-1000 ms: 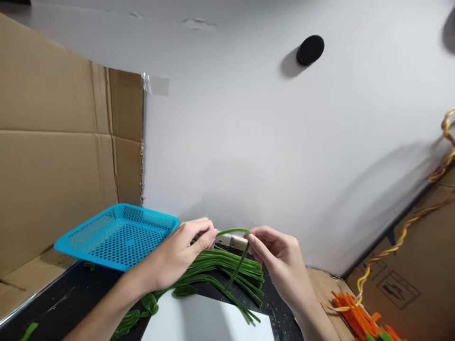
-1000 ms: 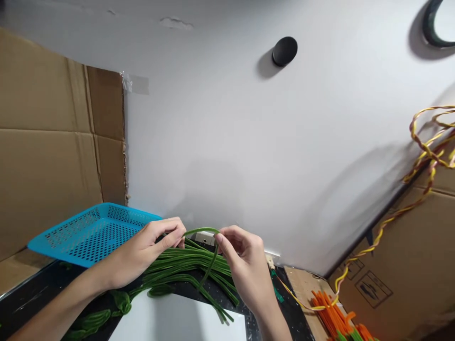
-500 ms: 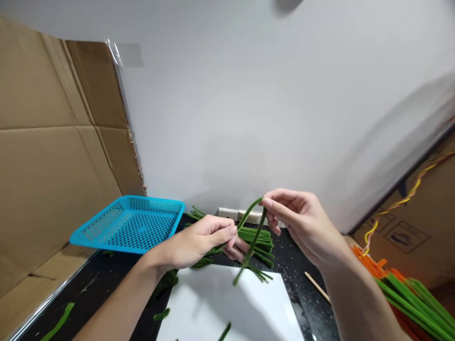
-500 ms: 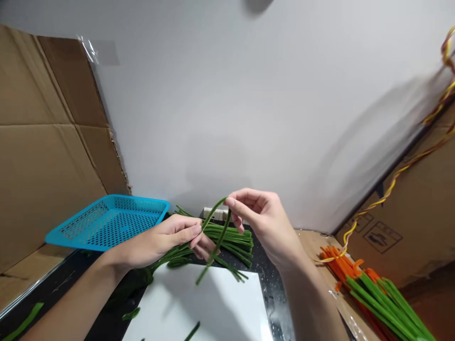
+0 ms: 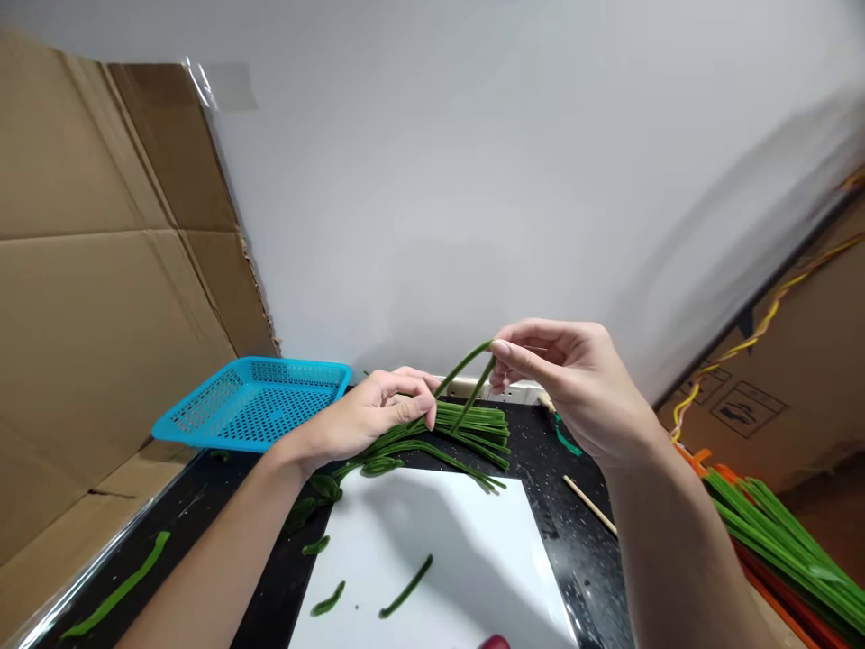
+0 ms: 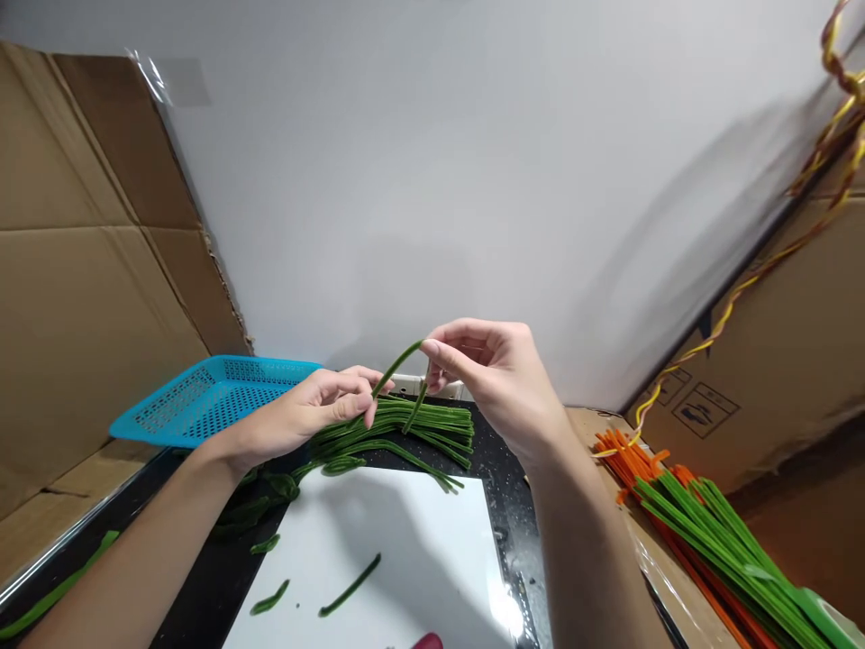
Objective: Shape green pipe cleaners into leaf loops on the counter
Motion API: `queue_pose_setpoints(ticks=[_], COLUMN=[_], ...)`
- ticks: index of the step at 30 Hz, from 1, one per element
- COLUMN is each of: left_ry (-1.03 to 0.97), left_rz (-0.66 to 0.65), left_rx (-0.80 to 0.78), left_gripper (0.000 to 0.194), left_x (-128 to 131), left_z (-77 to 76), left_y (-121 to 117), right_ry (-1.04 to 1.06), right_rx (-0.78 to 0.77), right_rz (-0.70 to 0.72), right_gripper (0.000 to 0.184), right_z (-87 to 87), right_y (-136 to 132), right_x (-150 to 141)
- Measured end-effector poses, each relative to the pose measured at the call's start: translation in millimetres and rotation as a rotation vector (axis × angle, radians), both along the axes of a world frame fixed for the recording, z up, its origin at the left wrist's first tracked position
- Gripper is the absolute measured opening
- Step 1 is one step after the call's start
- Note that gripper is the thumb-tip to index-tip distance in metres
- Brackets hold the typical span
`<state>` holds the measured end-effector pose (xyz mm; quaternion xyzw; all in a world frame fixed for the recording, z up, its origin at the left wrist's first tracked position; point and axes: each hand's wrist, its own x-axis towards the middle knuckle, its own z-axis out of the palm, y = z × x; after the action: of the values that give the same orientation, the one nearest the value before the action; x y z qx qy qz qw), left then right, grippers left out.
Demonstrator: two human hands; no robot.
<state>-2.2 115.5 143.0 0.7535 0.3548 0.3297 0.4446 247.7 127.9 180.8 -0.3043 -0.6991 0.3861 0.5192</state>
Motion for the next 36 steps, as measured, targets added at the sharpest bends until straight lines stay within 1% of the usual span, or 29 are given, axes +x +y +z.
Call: queue_pose_setpoints(ticks=[5, 9, 11, 15, 21, 24, 26, 29, 33, 35, 36], left_ry=[0.056, 0.062, 0.05, 0.023, 0.09, 0.123, 0.128, 0.098, 0.017, -0.007, -0.021], left_rz=[-0.061, -0.087, -0.073, 0.014, 0.002, -0.024, 0.008, 0.13, 0.246, 0.279, 0.28], left_rx=[-0.002, -0.027, -0.006, 0.103, 0.093, 0.111, 0.122, 0.146, 0.209, 0.211, 0.203], left_gripper=[0.046, 0.045, 0.043, 0.044, 0.042, 0.043, 0.043, 0.043, 0.041, 0.04, 0.04], left_x=[1, 0, -1, -6, -15, -17, -19, -24, -27, -25, -24], left_z=[-2.1, 1.8, 3.5, 4.2, 5.5, 7.6, 9.2, 12.3, 17.7, 19.1, 19.3], left_y=[2, -1, -2, 1, 3, 1, 0, -2, -6, -7, -8], right_ry=[0.049, 0.073, 0.087, 0.064, 0.032, 0.0, -0.073, -0.226, -0.356, -0.39, -0.408], right_rx=[-0.098, -0.145, -0.175, -0.237, -0.297, -0.301, -0.288, -0.222, -0.073, 0.005, 0.036], right_rz=[0.047, 0.144, 0.177, 0.232, 0.411, 0.438, 0.423, 0.341, 0.105, -0.004, -0.035], right_gripper=[0.029, 0.027, 0.027, 0.032, 0.033, 0.035, 0.035, 0.037, 0.04, 0.043, 0.044], right_z=[-2.2, -0.5, 0.7, 2.8, 3.6, 3.3, 3.3, 3.0, 0.6, -0.7, -1.3], right_y=[0, -4, -6, -10, -14, -16, -17, -17, -13, -12, -11], right_x=[0, -5, -8, -10, -9, -7, -6, -4, -5, -6, -7])
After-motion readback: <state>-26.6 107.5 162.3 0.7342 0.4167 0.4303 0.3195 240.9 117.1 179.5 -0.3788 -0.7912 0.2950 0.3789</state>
